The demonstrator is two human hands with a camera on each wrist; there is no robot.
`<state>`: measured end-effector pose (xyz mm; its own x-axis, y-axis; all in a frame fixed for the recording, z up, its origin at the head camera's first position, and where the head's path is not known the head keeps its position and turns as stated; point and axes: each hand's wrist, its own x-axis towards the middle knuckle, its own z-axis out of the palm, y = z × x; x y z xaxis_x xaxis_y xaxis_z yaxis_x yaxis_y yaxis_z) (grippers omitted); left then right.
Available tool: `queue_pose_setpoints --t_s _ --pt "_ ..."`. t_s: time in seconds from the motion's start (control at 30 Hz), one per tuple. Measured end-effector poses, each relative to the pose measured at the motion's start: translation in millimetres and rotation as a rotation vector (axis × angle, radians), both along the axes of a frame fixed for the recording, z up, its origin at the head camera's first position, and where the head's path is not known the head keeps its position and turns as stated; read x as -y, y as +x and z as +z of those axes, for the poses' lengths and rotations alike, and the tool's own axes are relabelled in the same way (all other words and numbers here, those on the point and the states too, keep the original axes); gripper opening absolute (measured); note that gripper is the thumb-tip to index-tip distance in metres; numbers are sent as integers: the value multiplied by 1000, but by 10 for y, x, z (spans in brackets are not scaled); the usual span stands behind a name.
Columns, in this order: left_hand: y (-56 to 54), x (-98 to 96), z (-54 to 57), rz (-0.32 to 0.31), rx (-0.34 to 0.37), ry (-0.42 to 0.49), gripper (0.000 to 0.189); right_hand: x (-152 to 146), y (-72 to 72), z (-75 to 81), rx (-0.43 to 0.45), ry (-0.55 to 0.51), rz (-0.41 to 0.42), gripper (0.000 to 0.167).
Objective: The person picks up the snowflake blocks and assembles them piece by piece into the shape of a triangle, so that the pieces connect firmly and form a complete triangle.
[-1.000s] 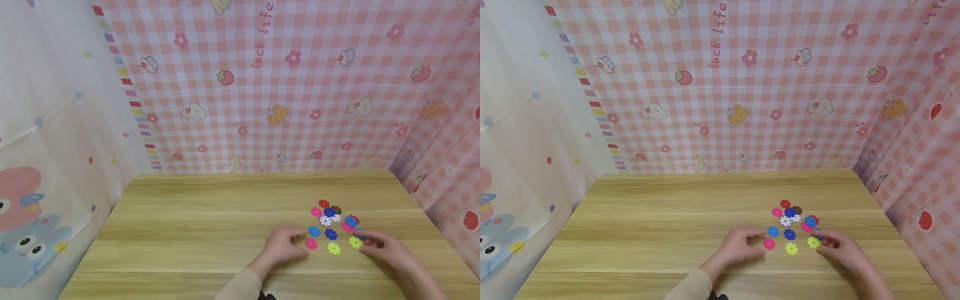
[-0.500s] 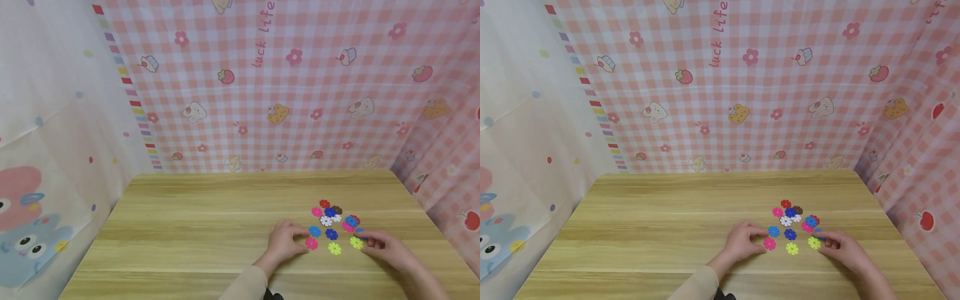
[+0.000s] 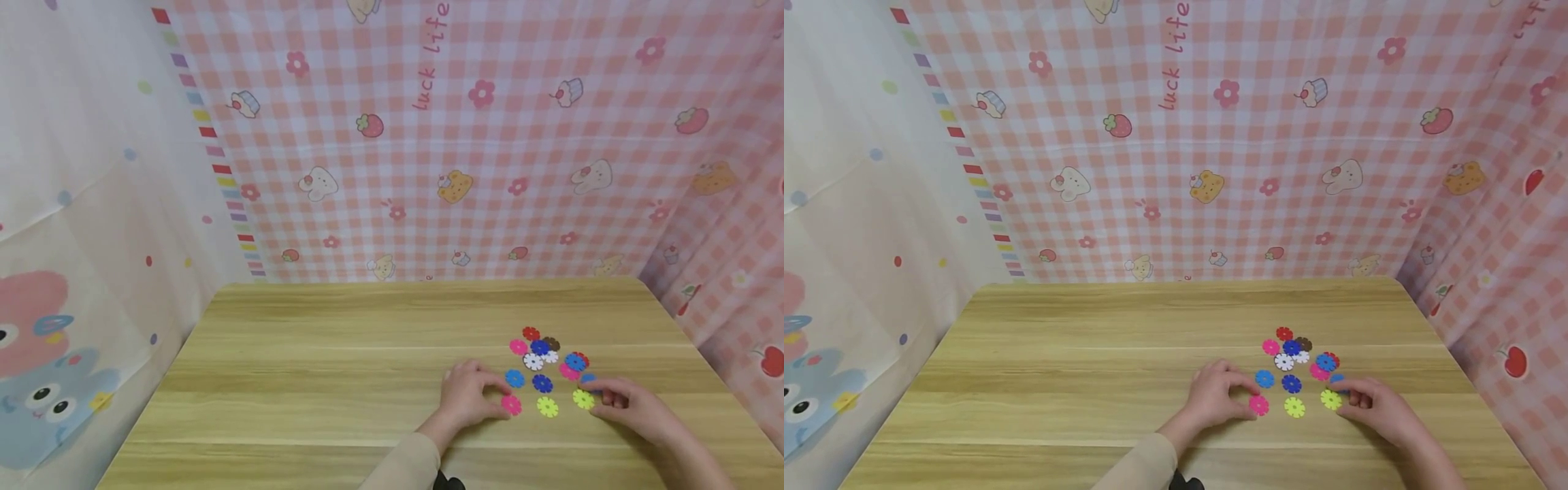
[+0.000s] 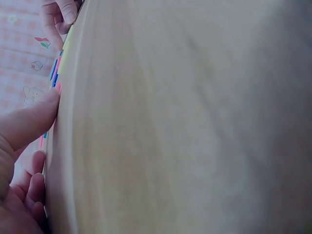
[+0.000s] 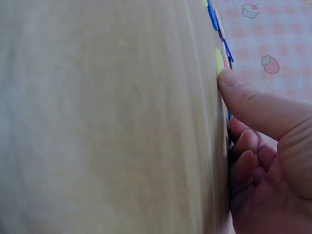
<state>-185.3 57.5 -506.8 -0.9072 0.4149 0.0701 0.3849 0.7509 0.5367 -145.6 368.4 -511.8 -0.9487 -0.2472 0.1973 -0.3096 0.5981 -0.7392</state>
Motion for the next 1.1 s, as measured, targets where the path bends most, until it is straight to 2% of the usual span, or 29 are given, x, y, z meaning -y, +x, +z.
queue_pose_setpoints --t_s 0.37,0.57,0.8,0.93,1.1 --pt "24 3 49 -20 6 -21 32 30 -11 4 -14 26 1 28" --pt "37 6 85 -30 26 -13 29 25 -13 -11 -28 2 42 24" --pt "30 19 57 -48 34 8 28 13 -24 -19 -16 -14 74 26" --pt "17 27 33 -63 29 30 30 21 -16 1 4 -19 72 29" --pt "7 37 12 -79 40 104 31 43 -14 19 8 -14 48 31"
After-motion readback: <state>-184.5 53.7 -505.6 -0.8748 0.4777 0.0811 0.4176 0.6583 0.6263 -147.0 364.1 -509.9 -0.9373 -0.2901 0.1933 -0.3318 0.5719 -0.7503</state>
